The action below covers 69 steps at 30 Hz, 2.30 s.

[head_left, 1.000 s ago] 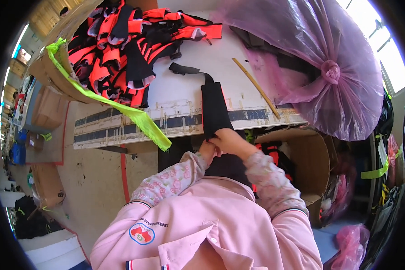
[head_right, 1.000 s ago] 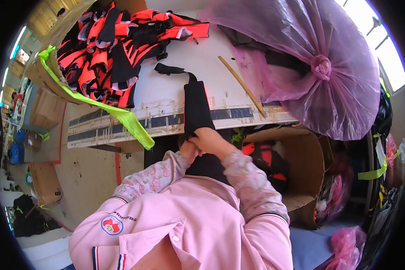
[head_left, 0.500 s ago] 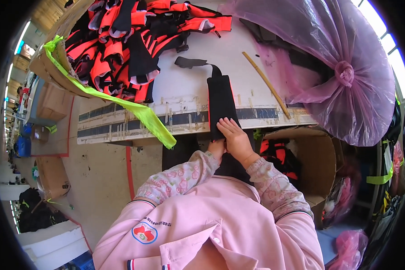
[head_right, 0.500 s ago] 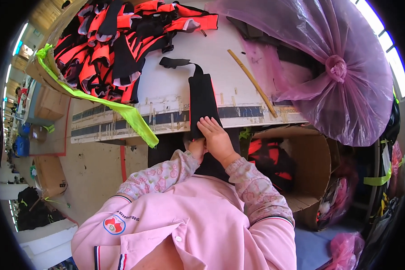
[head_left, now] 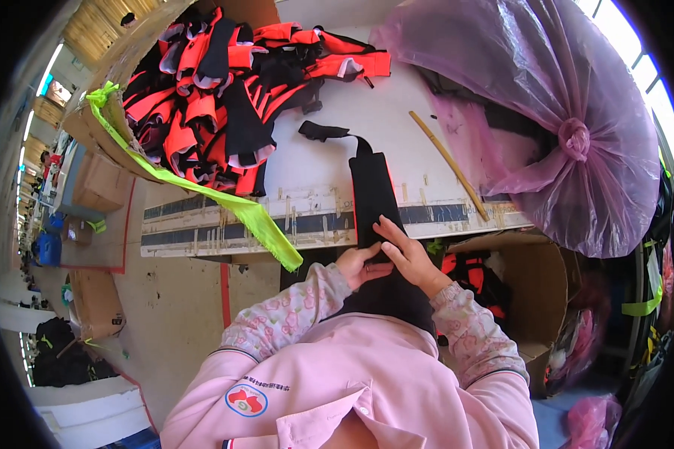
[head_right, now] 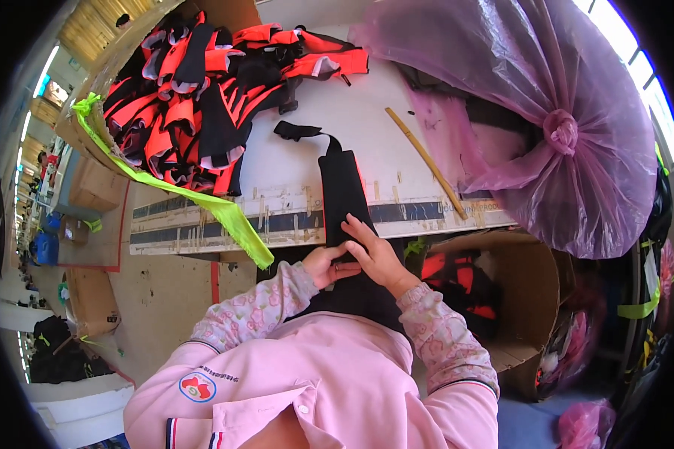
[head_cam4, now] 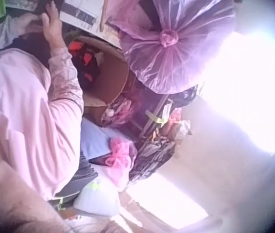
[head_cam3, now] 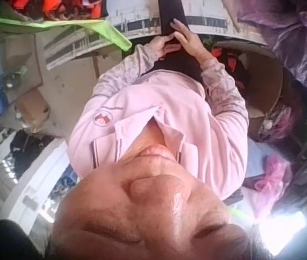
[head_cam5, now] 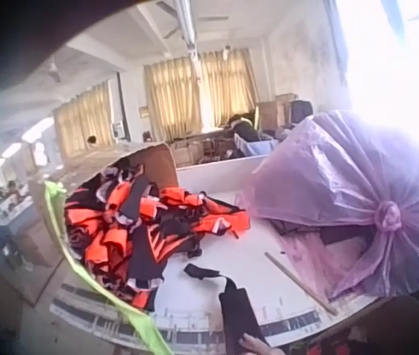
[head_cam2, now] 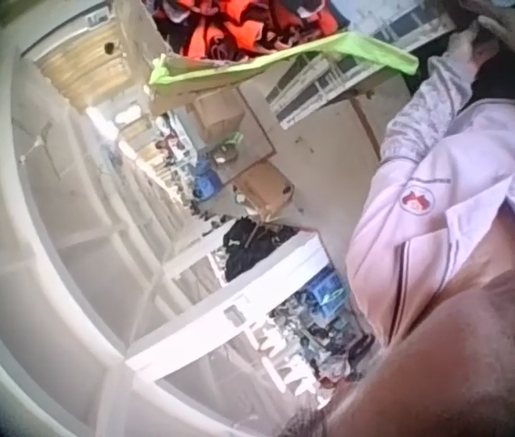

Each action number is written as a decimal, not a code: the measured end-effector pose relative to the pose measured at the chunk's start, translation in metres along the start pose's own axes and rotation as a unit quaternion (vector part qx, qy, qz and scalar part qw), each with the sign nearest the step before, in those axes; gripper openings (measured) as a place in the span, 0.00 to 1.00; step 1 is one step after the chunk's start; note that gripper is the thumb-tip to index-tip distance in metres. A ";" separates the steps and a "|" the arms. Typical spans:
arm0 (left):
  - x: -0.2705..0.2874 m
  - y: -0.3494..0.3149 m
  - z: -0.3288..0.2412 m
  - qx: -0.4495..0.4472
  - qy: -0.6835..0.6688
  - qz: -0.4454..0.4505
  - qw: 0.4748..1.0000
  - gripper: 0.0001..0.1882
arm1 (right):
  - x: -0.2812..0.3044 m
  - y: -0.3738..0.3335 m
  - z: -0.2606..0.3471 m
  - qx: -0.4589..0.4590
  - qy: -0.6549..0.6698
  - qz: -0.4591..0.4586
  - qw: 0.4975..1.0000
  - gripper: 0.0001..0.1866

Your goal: Manually folding and organizing life vest components for assembly.

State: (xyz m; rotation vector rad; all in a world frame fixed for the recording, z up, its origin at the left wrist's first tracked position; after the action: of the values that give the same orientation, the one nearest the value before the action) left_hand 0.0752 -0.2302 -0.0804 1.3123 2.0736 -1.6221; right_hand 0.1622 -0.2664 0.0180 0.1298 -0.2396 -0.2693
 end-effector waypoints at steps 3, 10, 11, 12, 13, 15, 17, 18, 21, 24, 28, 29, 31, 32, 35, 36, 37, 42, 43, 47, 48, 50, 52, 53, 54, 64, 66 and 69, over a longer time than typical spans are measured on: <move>0.010 0.008 0.006 -0.010 0.010 -0.035 0.999 0.15 | -0.017 0.012 0.007 0.069 -0.282 0.052 0.956 0.33; 0.018 0.020 0.007 -0.067 0.045 -0.095 0.992 0.15 | -0.011 0.115 -0.011 0.105 -0.537 -0.016 0.837 0.39; 0.015 0.021 -0.002 -0.087 0.058 -0.102 0.989 0.15 | -0.011 0.130 -0.016 0.111 -0.537 -0.018 0.836 0.39; 0.019 0.022 0.001 -0.085 0.076 -0.107 0.988 0.16 | -0.008 0.144 -0.023 0.089 -0.542 -0.021 0.835 0.40; 0.025 0.024 0.002 -0.100 0.073 -0.109 0.986 0.16 | -0.008 0.160 -0.029 0.074 -0.547 -0.021 0.834 0.41; 0.034 0.030 0.012 -0.068 0.090 -0.136 0.984 0.16 | -0.006 0.180 -0.041 0.053 -0.553 0.001 0.832 0.42; 0.033 0.031 0.016 -0.078 0.060 -0.118 0.988 0.17 | -0.009 0.177 -0.048 0.040 -0.552 0.026 0.833 0.41; 0.031 0.030 0.017 -0.089 0.038 -0.108 0.989 0.17 | -0.008 0.166 -0.033 0.089 -0.511 -0.011 0.855 0.39; 0.029 0.029 0.020 -0.080 0.005 -0.090 0.993 0.15 | 0.019 0.109 -0.008 0.128 -0.361 -0.214 0.898 0.38; 0.025 0.022 0.019 -0.067 0.053 -0.065 0.994 0.12 | 0.033 0.036 -0.022 -0.103 -0.145 -0.233 0.956 0.34; -0.025 -0.020 0.013 -0.009 0.260 0.063 0.964 0.13 | 0.061 -0.014 -0.003 -0.070 0.097 -0.173 0.978 0.22; -0.045 -0.038 0.008 -0.004 0.372 0.150 0.916 0.14 | 0.076 -0.034 0.006 -0.075 0.098 -0.155 0.980 0.22; -0.018 -0.069 -0.087 -0.261 0.340 -0.042 0.903 0.14 | 0.117 -0.085 0.021 -0.133 0.085 -0.109 0.981 0.23; 0.019 -0.088 -0.132 -0.370 0.221 -0.124 0.894 0.14 | 0.139 -0.114 0.028 -0.172 0.083 -0.114 0.975 0.23; 0.098 -0.171 -0.230 -0.507 0.136 -0.371 0.766 0.28 | 0.199 -0.228 0.010 -0.300 0.046 -0.094 0.948 0.25; 0.102 -0.177 -0.242 -0.496 0.148 -0.390 0.762 0.28 | 0.225 -0.280 -0.015 -0.355 -0.048 -0.077 0.931 0.26; 0.101 -0.180 -0.253 -0.485 0.160 -0.408 0.757 0.29 | 0.246 -0.317 -0.036 -0.404 -0.141 -0.059 0.902 0.26; 0.106 -0.148 -0.280 -0.483 0.185 -0.339 0.786 0.17 | 0.237 -0.283 -0.020 -0.318 -0.467 -0.067 0.822 0.30; 0.093 -0.145 -0.283 -0.530 0.195 -0.313 0.764 0.13 | 0.217 -0.262 -0.035 -0.317 -0.263 -0.125 0.903 0.29; 0.037 -0.093 -0.231 -0.484 0.191 -0.239 0.820 0.05 | 0.147 -0.139 -0.004 -0.191 -0.200 -0.086 0.957 0.33; 0.019 -0.078 -0.209 -0.455 0.180 -0.225 0.843 0.05 | 0.130 -0.106 0.012 -0.148 -0.153 -0.091 0.973 0.35; -0.007 -0.065 -0.175 -0.437 0.166 -0.196 0.862 0.05 | 0.104 -0.063 0.011 -0.081 -0.115 -0.077 0.987 0.40; -0.011 -0.054 -0.153 -0.416 0.178 -0.188 0.872 0.06 | 0.080 -0.021 0.032 -0.039 -0.081 -0.062 0.994 0.42; -0.019 -0.047 -0.135 -0.366 0.201 -0.184 0.890 0.07 | 0.072 -0.008 0.035 -0.041 -0.078 -0.063 0.994 0.42; -0.032 -0.039 -0.112 -0.347 0.257 -0.124 0.893 0.07 | 0.065 0.005 0.041 -0.022 -0.079 -0.063 0.995 0.44; -0.030 -0.019 -0.023 -0.249 0.303 -0.093 0.915 0.10 | 0.051 -0.007 0.019 -0.043 -0.200 -0.110 0.973 0.41; -0.030 -0.020 -0.030 -0.237 0.293 -0.093 0.922 0.10 | 0.049 -0.007 0.018 -0.039 -0.223 -0.130 0.965 0.40; -0.028 -0.019 -0.037 -0.163 0.316 -0.120 0.927 0.14 | 0.042 0.003 0.018 -0.022 -0.298 -0.125 0.946 0.38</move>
State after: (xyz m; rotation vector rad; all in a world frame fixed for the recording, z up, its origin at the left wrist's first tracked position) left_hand 0.0910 -0.2128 -0.0356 1.6533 2.8133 -0.9079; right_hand 0.1973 -0.2770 0.0448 0.0300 -0.8212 -0.5657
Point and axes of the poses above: each hand's wrist, its own y-axis towards the middle knuckle, its own x-axis out of the back of the hand, z = x × y, the point moved 9 cm from there along y, towards the middle knuckle, and after that the axes turned 8 degrees about x, right-handed, at the moved point
